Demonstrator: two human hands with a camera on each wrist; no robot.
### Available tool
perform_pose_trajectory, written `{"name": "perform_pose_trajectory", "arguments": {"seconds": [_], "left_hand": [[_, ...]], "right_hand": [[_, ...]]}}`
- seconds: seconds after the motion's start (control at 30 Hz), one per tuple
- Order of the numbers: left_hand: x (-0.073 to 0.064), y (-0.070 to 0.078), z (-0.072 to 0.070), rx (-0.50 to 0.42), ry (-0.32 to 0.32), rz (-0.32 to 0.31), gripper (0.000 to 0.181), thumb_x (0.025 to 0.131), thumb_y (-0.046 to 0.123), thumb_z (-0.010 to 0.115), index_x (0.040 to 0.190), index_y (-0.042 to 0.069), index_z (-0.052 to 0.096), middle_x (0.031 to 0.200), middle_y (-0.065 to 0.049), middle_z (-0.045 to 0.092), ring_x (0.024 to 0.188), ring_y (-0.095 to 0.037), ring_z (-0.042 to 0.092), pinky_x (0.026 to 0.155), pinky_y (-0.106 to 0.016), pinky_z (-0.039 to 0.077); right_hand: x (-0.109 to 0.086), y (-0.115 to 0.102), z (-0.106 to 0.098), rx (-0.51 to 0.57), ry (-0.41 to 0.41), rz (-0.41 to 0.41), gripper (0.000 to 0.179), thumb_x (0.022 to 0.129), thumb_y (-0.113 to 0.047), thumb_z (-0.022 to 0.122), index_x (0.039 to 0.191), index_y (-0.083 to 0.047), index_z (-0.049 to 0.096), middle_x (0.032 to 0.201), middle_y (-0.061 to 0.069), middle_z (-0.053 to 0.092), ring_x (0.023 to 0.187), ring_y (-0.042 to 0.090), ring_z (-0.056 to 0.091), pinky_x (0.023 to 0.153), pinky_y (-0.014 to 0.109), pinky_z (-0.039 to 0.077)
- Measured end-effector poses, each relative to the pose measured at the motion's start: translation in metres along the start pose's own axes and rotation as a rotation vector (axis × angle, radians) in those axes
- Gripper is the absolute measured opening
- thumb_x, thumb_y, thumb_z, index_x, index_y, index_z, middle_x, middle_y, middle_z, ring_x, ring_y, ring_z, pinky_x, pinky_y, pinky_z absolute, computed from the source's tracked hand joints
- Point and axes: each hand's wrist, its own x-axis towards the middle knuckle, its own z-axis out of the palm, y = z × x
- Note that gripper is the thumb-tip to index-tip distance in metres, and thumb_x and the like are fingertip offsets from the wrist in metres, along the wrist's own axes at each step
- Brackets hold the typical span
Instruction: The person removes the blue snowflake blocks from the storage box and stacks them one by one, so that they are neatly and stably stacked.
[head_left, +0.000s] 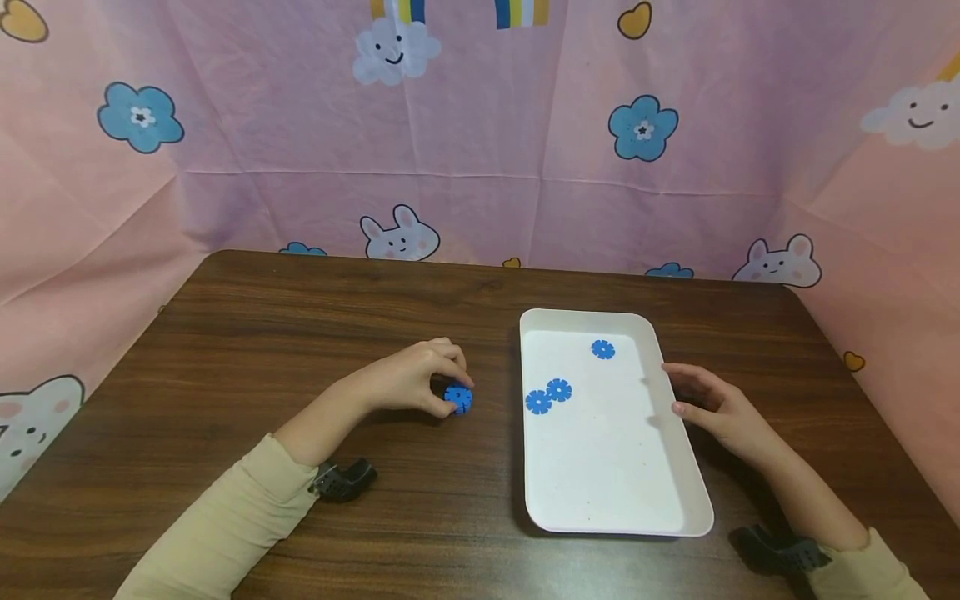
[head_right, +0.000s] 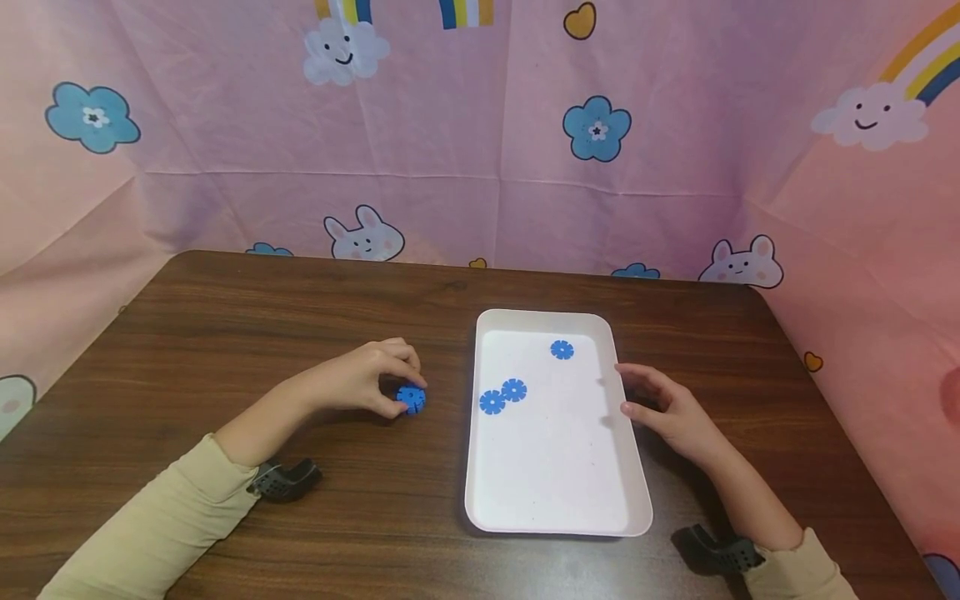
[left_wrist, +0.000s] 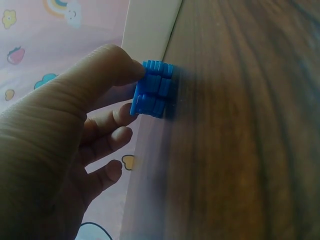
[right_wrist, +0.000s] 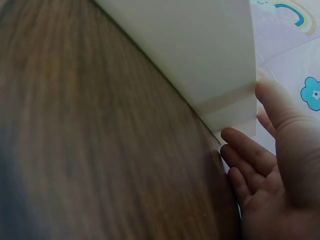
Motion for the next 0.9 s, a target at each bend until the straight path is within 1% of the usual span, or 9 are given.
{"name": "perform_pose_trajectory", "arguments": {"seconds": [0.3,0.53,0.67,0.8,0.9], "left_hand": [[0.000,0.002,-0.001,-0.005,-0.006,-0.001,0.029,0.075,0.017,0.078,0.104,0.009,0.074,0.095,0.008,0.056,0.092,-0.011,0.046,0.077,-0.029,0.045],[0.002,0.006,-0.004,-0.004,0.019,0.006,0.030,0.077,0.019,0.075,0.105,0.009,0.073,0.097,0.009,0.056,0.092,-0.010,0.046,0.076,-0.028,0.045],[0.005,0.010,-0.005,-0.025,0.038,0.022,0.030,0.080,0.020,0.073,0.107,0.008,0.072,0.099,0.006,0.058,0.092,-0.012,0.048,0.076,-0.029,0.045],[0.009,0.016,-0.006,-0.045,0.061,0.057,0.029,0.083,0.021,0.073,0.108,0.007,0.071,0.101,0.001,0.060,0.093,-0.013,0.049,0.077,-0.030,0.046],[0.015,0.022,-0.004,-0.047,0.079,0.081,0.029,0.084,0.023,0.073,0.108,0.007,0.071,0.101,0.001,0.061,0.096,-0.011,0.049,0.080,-0.030,0.046]], "right_hand": [[0.000,0.001,0.000,0.006,0.001,-0.005,0.048,0.091,0.000,0.061,0.136,0.001,0.046,0.124,-0.003,0.056,0.106,0.002,0.054,0.083,0.019,0.046],[0.001,0.001,0.000,0.003,0.004,-0.009,0.048,0.091,0.000,0.062,0.136,0.001,0.046,0.125,-0.001,0.055,0.107,0.001,0.054,0.084,0.018,0.045],[0.000,0.001,0.000,-0.004,0.006,-0.011,0.048,0.091,0.000,0.062,0.136,0.001,0.046,0.125,-0.001,0.056,0.107,0.001,0.054,0.084,0.018,0.045],[0.000,0.002,0.000,0.004,0.006,-0.015,0.048,0.090,0.000,0.062,0.136,0.001,0.046,0.124,-0.004,0.056,0.106,0.002,0.054,0.083,0.019,0.046],[0.000,0.002,0.000,0.013,0.005,-0.016,0.048,0.090,0.001,0.062,0.135,0.002,0.046,0.123,-0.007,0.055,0.106,0.002,0.055,0.083,0.019,0.046]]}}
